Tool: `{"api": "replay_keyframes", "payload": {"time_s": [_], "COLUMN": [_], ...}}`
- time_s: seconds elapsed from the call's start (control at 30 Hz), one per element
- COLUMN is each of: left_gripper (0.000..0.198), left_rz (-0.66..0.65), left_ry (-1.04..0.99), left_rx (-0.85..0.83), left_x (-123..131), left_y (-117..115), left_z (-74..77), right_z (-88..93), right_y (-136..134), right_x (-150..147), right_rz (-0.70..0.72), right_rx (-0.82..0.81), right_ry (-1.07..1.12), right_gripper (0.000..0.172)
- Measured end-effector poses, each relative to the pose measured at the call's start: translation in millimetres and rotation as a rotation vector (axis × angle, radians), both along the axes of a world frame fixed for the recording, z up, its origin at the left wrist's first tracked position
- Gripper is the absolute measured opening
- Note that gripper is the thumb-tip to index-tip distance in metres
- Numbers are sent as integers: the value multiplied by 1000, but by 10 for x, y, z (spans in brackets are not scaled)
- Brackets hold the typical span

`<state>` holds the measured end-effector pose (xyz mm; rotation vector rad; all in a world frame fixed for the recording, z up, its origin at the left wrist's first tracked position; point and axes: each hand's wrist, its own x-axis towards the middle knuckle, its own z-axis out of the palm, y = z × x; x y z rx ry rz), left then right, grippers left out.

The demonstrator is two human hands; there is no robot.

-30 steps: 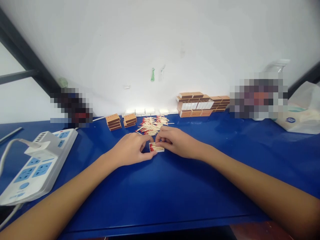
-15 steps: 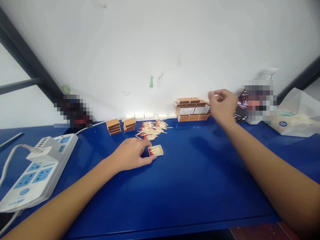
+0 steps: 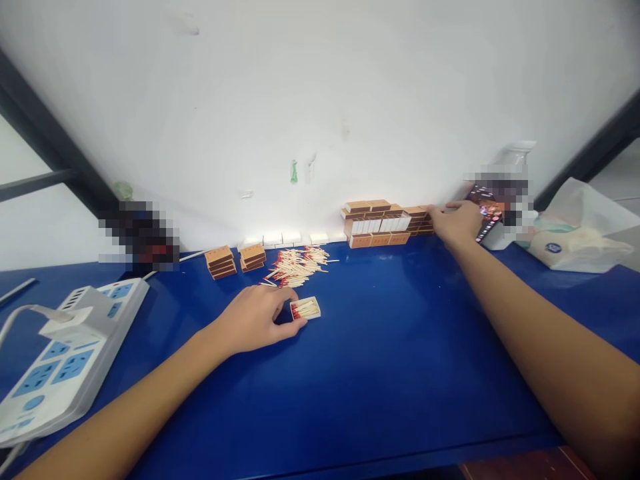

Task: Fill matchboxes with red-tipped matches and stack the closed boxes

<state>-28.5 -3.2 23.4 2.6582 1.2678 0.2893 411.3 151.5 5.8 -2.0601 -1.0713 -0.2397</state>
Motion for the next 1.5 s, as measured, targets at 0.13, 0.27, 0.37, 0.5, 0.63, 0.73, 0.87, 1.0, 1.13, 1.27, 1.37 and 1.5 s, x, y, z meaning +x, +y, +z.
{"api": "replay_keyframes", "payload": {"time_s": [0.13,0.27,0.37,0.5,0.63,0.73,0.87,1.0,1.13,1.27,1.37,1.5], "left_gripper": [31,31,32,33,34,34,35,36,36,36,35,35], "left_rz": [9,8,2,2,3,5,4,6,9,3,1,-11], "left_ry": [3,7,9,15,13,17,23,30,35,31,24,16], "left_rx": [5,16,23,25,24,29,24,19,7,12,25,46], "left_x": [7,7,4,0,4,7,0,-2,9,6,1,-2], "left_y": [-9,-5,-1,-2,1,3,-2,-7,-4,-5,-8,-11], "left_z": [7,-8,-16,-12,-8,-10,-12,-1,9,5,1,3], "right_z": [53,77,77,62,37,13,-41,-98,-114,-78,13,237], "right_y": [-30,-63,-75,-88,-111,-125,-112,-75,-46,-45,-109,-306], "right_x": [-59,-88,-91,-100,-124,-146,-153,-122,-68,-34,-92,-324], "right_rz": [-71,-76,-88,-50,-2,6,-5,-23,-6,47,98,176], "right_rx": [-38,-37,-6,32,60,86,99,90,79,140,242,366], "right_ry": [113,133,100,23,-73,-152,-223,-273,-257,-271,-318,-464], "right_gripper": [44,40,49,47,31,28,28,25,18,12,13,19]}}
